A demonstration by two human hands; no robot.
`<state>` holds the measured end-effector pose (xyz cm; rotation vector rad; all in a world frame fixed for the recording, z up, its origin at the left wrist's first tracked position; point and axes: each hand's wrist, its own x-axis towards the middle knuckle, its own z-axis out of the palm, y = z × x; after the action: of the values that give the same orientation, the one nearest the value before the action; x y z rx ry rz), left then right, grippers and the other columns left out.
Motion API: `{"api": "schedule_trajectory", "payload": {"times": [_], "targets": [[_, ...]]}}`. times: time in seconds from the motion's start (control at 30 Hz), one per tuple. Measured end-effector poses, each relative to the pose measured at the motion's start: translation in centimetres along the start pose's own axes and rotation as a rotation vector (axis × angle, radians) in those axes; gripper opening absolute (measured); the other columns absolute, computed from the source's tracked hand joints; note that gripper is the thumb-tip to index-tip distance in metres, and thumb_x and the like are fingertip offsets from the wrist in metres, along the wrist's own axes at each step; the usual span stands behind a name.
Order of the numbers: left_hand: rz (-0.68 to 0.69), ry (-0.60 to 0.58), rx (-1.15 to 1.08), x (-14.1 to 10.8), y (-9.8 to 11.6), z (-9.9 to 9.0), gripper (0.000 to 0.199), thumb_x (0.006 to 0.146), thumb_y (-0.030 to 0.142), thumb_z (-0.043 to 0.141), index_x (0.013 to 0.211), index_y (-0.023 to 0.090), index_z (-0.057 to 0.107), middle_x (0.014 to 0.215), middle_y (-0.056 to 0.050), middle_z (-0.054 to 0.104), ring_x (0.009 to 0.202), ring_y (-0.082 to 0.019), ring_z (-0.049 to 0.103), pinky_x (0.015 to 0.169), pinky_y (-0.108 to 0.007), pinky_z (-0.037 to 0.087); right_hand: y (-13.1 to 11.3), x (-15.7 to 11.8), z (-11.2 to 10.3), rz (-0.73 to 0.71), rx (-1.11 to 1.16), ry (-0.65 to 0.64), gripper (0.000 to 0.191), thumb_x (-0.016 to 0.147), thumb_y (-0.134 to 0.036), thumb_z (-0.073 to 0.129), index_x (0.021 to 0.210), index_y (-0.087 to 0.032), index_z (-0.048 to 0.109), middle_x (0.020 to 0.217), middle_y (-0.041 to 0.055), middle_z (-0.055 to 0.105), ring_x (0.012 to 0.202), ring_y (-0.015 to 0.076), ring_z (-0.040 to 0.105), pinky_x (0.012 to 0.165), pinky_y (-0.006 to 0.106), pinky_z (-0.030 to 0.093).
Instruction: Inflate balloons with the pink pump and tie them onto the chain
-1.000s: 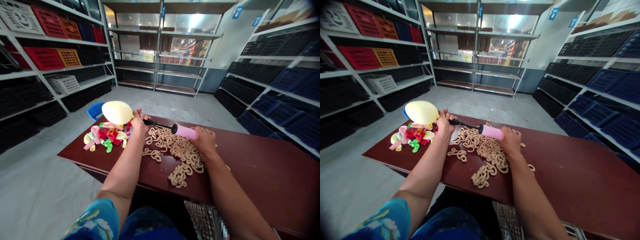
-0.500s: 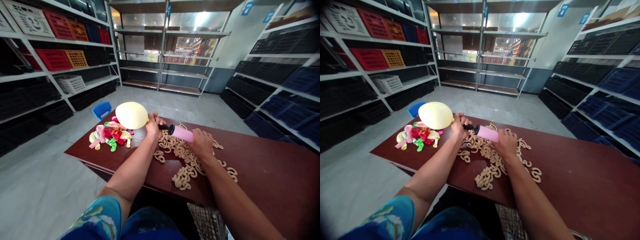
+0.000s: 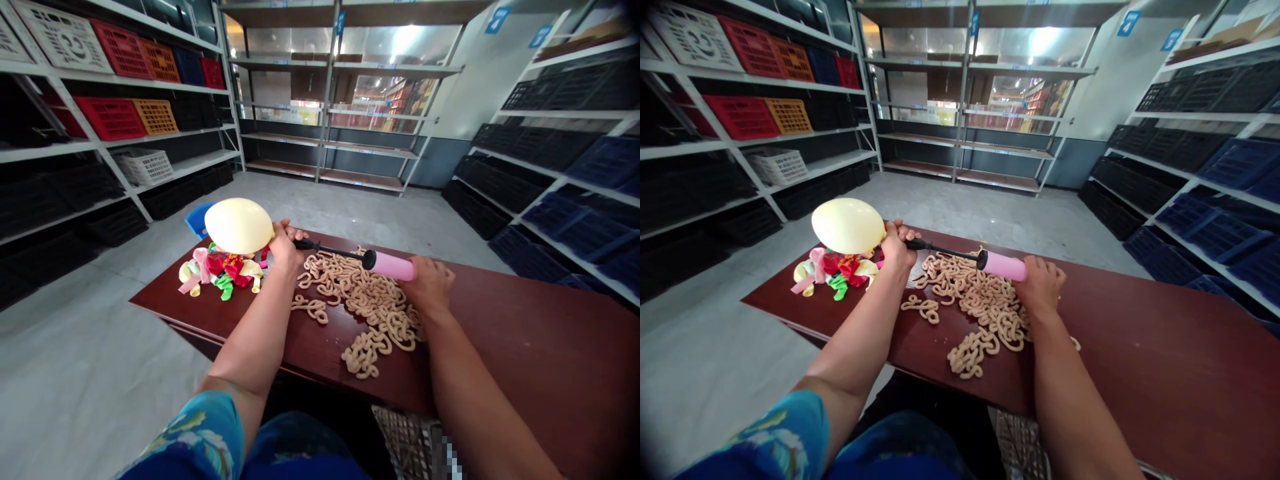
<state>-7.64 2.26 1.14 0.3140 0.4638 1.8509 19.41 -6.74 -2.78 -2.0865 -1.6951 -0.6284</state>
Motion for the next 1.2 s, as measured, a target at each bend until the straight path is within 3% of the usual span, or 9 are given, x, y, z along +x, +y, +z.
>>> {"api": "schedule_trajectory", "payload": {"times": [0.4, 0.53, 0.7, 0.83, 0.93, 1.2], "targets": [[-0.072, -0.136, 0.021, -3.0, -2.9, 0.6, 0.023, 0.087, 0.038, 0.045, 0.077, 0.018, 0.048, 0.043, 0.009, 0.025, 0.037, -0.007, 0.034, 0.051, -0.025, 0.038, -4.5, -0.6, -0.5, -0.207, -0.002, -0.032, 0.025, 0.078, -0.036, 0.047, 0.092, -0.016, 0.053, 0.088, 0.0084, 0.059, 0.086, 0.0230, 0.045, 0.076, 0.034, 0.023], [-0.077, -0.095, 0.045, -2.1, -2.1, 0.6, 0.023, 0.087, 0.038, 0.045, 0.077, 0.018, 0.048, 0.043, 0.009, 0.026, 0.037, -0.007, 0.035, 0.053, -0.024, 0.038, -3.6, -0.3, -0.3, -0.189, 0.023, -0.017, 0.023, 0.079, -0.031, 0.045, 0.095, -0.018, 0.054, 0.090, 0.0070, 0.060, 0.087, 0.0226, 0.046, 0.078, 0.034, 0.023], [-0.032, -0.014, 0.018, -0.2, -0.1, 0.1, 0.023, 0.089, 0.035, 0.039, 0.076, 0.018, 0.047, 0.043, 0.009, 0.025, 0.036, -0.007, 0.034, 0.051, -0.024, 0.038, -0.7, 0.0, 0.0, -0.060, 0.019, 0.028, 0.019, 0.078, -0.029, 0.046, 0.091, -0.019, 0.056, 0.087, 0.0062, 0.061, 0.086, 0.0223, 0.046, 0.080, 0.035, 0.021], [-0.027, 0.000, 0.002, 0.2, 0.1, -0.2, 0.022, 0.089, 0.035, 0.041, 0.076, 0.019, 0.047, 0.043, 0.009, 0.025, 0.036, -0.006, 0.034, 0.051, -0.023, 0.037, 0.3, 0.0, 0.1, 0.007, -0.006, 0.028, 0.019, 0.078, -0.028, 0.046, 0.090, -0.018, 0.056, 0.087, 0.0080, 0.061, 0.086, 0.0231, 0.044, 0.078, 0.036, 0.021], [-0.031, -0.010, -0.008, -0.5, -0.7, -0.1, 0.024, 0.090, 0.036, 0.038, 0.077, 0.018, 0.047, 0.043, 0.009, 0.024, 0.036, -0.006, 0.033, 0.051, -0.023, 0.037, -0.5, -0.1, 0.0, 0.010, -0.029, -0.001, 0.019, 0.080, -0.028, 0.045, 0.091, -0.016, 0.055, 0.088, 0.0097, 0.060, 0.086, 0.0237, 0.044, 0.076, 0.036, 0.021], [-0.110, -0.087, 0.023, -3.3, -3.7, 0.6, 0.024, 0.088, 0.039, 0.043, 0.076, 0.018, 0.046, 0.044, 0.009, 0.026, 0.037, -0.007, 0.035, 0.052, -0.025, 0.038, -4.2, -0.7, -0.9, -0.178, -0.023, -0.071, 0.020, 0.076, -0.028, 0.048, 0.091, -0.016, 0.052, 0.091, 0.0097, 0.059, 0.087, 0.0238, 0.043, 0.075, 0.034, 0.022]]}}
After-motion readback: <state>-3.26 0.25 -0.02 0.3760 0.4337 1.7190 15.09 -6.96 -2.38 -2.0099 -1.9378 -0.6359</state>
